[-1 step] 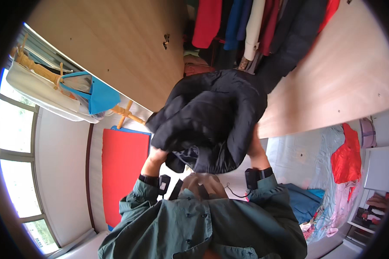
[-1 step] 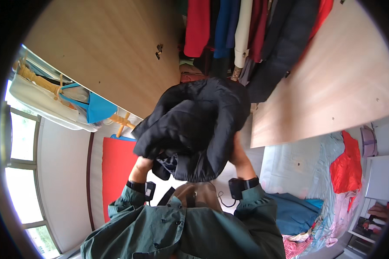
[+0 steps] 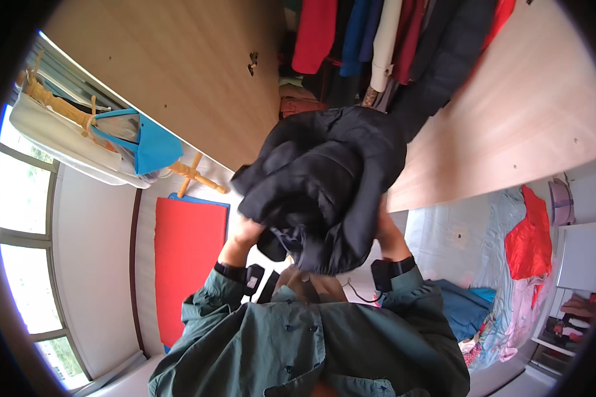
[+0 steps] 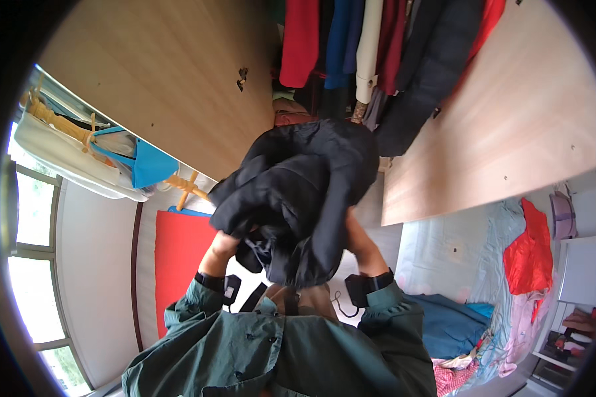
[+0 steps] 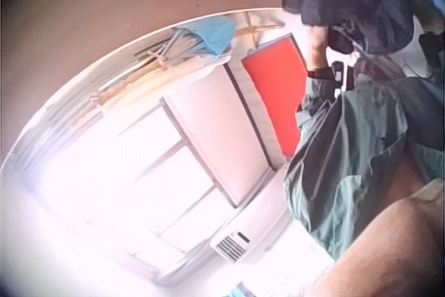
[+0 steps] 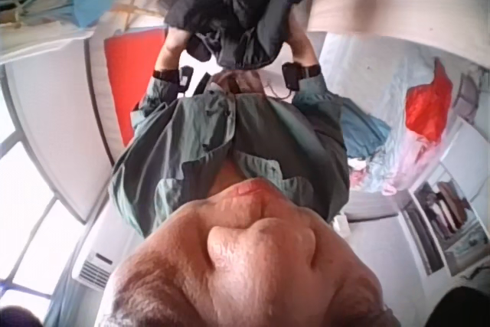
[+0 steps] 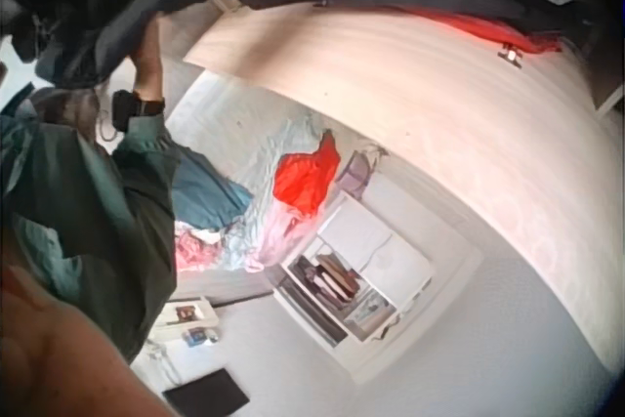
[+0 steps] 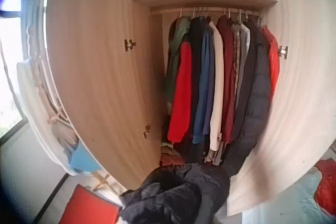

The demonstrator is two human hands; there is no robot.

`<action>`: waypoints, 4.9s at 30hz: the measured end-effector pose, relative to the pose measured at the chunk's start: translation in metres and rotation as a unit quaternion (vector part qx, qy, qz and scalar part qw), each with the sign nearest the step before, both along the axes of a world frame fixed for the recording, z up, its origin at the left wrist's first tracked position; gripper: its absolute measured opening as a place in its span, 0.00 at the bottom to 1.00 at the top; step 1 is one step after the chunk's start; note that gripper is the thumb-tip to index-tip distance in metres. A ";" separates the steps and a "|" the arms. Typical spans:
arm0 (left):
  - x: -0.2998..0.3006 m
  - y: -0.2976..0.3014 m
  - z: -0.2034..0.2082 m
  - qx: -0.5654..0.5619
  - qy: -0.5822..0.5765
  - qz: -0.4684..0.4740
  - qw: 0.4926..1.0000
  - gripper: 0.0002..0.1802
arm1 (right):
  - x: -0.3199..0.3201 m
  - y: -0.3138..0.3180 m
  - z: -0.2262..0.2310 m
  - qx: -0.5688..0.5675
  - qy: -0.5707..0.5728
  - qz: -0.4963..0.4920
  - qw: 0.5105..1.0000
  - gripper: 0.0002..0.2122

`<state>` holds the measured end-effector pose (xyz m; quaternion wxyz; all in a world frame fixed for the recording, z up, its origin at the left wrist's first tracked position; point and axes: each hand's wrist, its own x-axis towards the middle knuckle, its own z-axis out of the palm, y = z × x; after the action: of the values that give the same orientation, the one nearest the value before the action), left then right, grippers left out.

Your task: Organize clothes in the wardrobe by folding a jacket and placing it on a shelf, then browsing hanging clothes.

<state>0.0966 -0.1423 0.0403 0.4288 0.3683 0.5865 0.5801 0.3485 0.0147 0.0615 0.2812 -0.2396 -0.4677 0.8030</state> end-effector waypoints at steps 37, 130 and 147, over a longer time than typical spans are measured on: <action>-0.035 0.269 0.301 0.191 0.097 -0.199 0.956 0.32 | -0.030 0.223 0.245 0.390 -0.023 -0.069 0.918 0.23; -0.238 0.563 0.963 0.269 0.107 -0.009 0.957 0.23 | -0.197 0.471 0.943 0.784 -0.349 -0.471 0.203 0.25; -0.170 0.498 0.892 0.283 0.892 0.202 0.291 0.49 | -0.252 0.592 0.910 0.693 -0.510 -0.266 0.435 0.22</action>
<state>-0.0733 0.3560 0.9327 -0.6196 0.6269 0.4633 0.0925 0.0968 0.6064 0.9717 0.2631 -0.4436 -0.8393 -0.1720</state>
